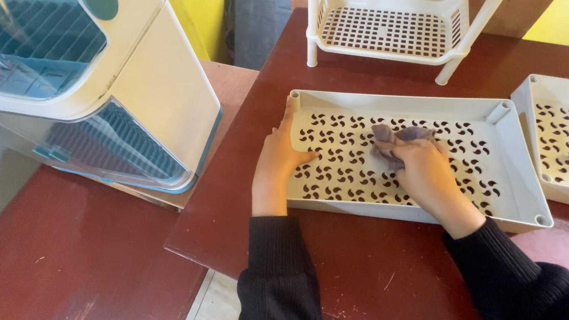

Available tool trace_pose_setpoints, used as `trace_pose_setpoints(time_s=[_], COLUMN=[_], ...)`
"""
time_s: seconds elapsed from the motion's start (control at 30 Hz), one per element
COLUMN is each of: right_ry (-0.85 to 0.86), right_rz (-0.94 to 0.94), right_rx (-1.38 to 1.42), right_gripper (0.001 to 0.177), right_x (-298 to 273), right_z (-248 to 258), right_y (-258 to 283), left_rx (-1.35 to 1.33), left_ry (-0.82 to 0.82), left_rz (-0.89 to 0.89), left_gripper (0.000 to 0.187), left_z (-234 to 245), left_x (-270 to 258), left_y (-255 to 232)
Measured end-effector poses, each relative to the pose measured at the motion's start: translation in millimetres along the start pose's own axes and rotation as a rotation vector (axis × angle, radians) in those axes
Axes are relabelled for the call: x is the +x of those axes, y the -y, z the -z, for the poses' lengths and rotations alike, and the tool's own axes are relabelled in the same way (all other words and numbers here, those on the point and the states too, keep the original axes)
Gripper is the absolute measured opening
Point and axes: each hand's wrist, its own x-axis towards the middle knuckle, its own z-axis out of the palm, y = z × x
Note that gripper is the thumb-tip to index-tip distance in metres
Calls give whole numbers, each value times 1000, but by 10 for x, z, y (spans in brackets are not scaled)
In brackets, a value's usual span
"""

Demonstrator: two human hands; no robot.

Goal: The person wipes a white perforated tray with a gray cloth, then inserts white plastic poles into the tray's corner holes to begin assembling a shelving unit. The tray and poles are handled directly by hand.

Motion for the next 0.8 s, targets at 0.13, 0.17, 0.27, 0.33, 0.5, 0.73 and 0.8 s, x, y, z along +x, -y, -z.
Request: trace_pose_setpoints(time_s=[0.13, 0.17, 0.27, 0.33, 0.5, 0.73, 0.8], right_ry=[222, 244, 273, 196, -38, 11, 6], right_rz=[286, 288, 162, 35, -228, 45, 101], right_rx=[124, 116, 107, 55, -372, -233, -304], right_gripper=[55, 52, 54, 55, 44, 57, 61], right_x=[103, 126, 101, 46, -36, 44, 50], right_z=[-59, -73, -29, 14, 13, -79, -57], right_y=[15, 43, 102, 122, 38, -113, -59], left_rx=[22, 7, 4, 9, 2, 115, 229], left_ry=[39, 41, 52, 67, -1, -10, 25], left_rz=[77, 81, 95, 129, -7, 67, 160], left_gripper=[136, 135, 135, 135, 135, 139, 137], left_z=[17, 28, 49, 43, -13, -73, -58], left_x=[-12, -25, -22, -17, 16, 21, 30], left_y=[-13, -21, -49, -53, 14, 41, -10])
